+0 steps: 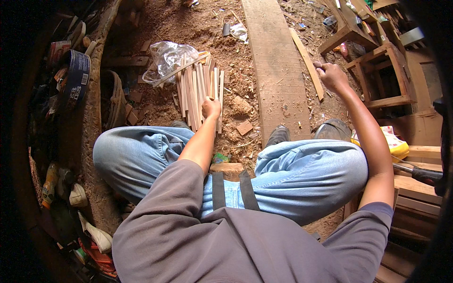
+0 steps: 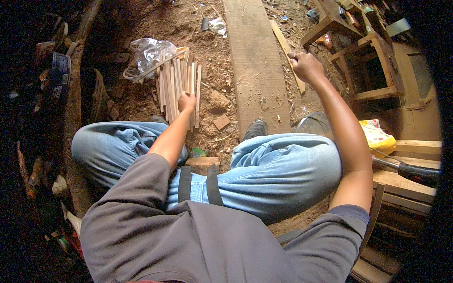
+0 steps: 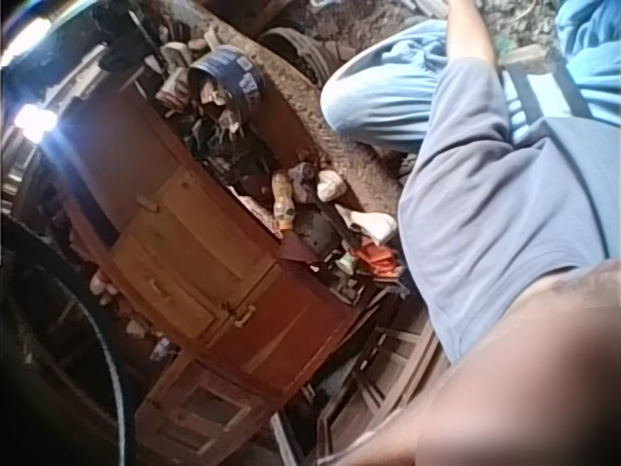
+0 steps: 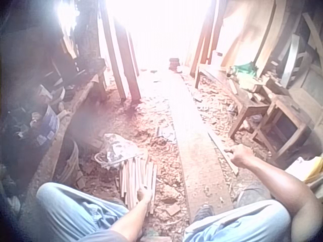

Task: The person sits on the floor and uses a small knife to shave thin strips of wood from slender wooden sticks. They hold each stick with one hand and draw the blade along its length, then place the finished sticks into a pile.

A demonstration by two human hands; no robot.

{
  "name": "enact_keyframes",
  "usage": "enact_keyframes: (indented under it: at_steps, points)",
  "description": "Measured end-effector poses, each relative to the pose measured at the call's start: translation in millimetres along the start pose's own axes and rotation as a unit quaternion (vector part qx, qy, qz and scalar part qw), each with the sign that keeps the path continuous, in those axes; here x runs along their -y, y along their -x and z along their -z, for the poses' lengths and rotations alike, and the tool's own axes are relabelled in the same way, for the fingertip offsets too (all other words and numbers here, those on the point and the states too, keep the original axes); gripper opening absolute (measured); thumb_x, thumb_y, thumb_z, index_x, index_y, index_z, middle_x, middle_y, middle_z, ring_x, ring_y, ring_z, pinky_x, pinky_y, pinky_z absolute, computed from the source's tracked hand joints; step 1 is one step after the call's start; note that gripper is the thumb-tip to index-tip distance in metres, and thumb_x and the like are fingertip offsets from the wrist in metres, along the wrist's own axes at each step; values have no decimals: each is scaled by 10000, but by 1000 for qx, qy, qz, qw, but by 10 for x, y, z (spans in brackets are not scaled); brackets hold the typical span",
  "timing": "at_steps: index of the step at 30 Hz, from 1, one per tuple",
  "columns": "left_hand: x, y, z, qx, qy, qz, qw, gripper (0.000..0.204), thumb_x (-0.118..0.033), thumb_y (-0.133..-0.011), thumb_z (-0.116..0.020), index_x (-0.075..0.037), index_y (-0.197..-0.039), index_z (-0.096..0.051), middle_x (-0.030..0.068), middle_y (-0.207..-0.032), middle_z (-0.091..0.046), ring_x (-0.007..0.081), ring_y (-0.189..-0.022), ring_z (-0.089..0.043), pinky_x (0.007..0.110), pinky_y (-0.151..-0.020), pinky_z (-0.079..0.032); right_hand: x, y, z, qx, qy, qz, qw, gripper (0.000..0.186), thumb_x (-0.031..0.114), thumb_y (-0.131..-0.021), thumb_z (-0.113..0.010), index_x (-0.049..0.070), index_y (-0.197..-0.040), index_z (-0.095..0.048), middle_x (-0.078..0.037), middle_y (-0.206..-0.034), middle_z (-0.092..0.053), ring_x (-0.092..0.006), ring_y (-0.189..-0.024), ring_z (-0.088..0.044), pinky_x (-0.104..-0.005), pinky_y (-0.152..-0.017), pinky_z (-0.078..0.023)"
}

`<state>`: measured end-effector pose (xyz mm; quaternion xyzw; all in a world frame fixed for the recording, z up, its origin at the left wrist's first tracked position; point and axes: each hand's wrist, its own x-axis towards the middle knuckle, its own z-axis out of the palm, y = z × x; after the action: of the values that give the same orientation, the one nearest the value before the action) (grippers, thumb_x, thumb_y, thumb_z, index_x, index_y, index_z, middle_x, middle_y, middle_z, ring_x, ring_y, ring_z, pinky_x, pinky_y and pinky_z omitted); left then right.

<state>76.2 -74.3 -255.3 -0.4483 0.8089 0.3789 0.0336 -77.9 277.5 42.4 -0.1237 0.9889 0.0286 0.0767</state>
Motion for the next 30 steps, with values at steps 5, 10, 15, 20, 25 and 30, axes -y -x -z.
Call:
enact_keyframes:
  at_steps: [5, 10, 15, 20, 25, 30]
  points:
    - [33, 16, 1, -15, 2, -16, 1000, 319, -325, -861, -700, -83, -1065, -660, 160, -1013, -722, 363, -992, -679, 477, -849, -532, -15, -15, -22, -8, -7, 5, 1000, 369, 314, -942, -500, 311, -1263, -683, -165, -1096, -711, -346, -971, -697, -460, -856, -553]
    - [56, 29, 41, -99, 19, -30, 994, 366, -287, -782, -761, -79, -1052, -629, 172, -1081, -676, 368, -1041, -647, 486, -885, -514, -2, -10, -1, 1, 1, -7, 1000, 366, 320, -945, -501, 306, -1261, -684, -159, -1106, -710, -348, -978, -695, -461, -859, -552]
    - [127, 11, 108, -88, -4, 10, 996, 362, -232, -793, -754, -88, -1069, -569, 158, -1182, -573, 377, -1140, -558, 475, -982, -470, 12, 20, 27, -8, -4, 5, 1000, 364, 328, -954, -502, 303, -1272, -677, -154, -1147, -699, -347, -1015, -684, -464, -883, -544]
    - [187, -24, 120, -82, -14, -2, 997, 330, -213, -797, -746, -79, -1060, -599, 155, -1164, -607, 370, -1112, -599, 468, -961, -496, 20, 20, 31, -5, -9, 1, 1000, 360, 332, -961, -497, 305, -1272, -676, -153, -1161, -695, -347, -1030, -680, -465, -889, -542]
    - [166, -24, 147, -91, -29, 5, 995, 304, -211, -770, -754, -95, -1027, -640, 141, -1109, -653, 355, -1064, -638, 465, -919, -523, 15, 15, 28, -7, -8, 10, 1000, 360, 327, -961, -498, 305, -1273, -676, -163, -1134, -703, -350, -1006, -689, -468, -879, -546]
    - [136, 2, 215, -78, -51, -1, 996, 292, -209, -756, -753, -109, -1014, -658, 130, -1098, -666, 350, -1056, -646, 467, -903, -528, 16, 36, 43, -2, -5, -2, 1000, 357, 328, -958, -505, 299, -1269, -678, -173, -1126, -703, -347, -999, -693, -462, -874, -549]
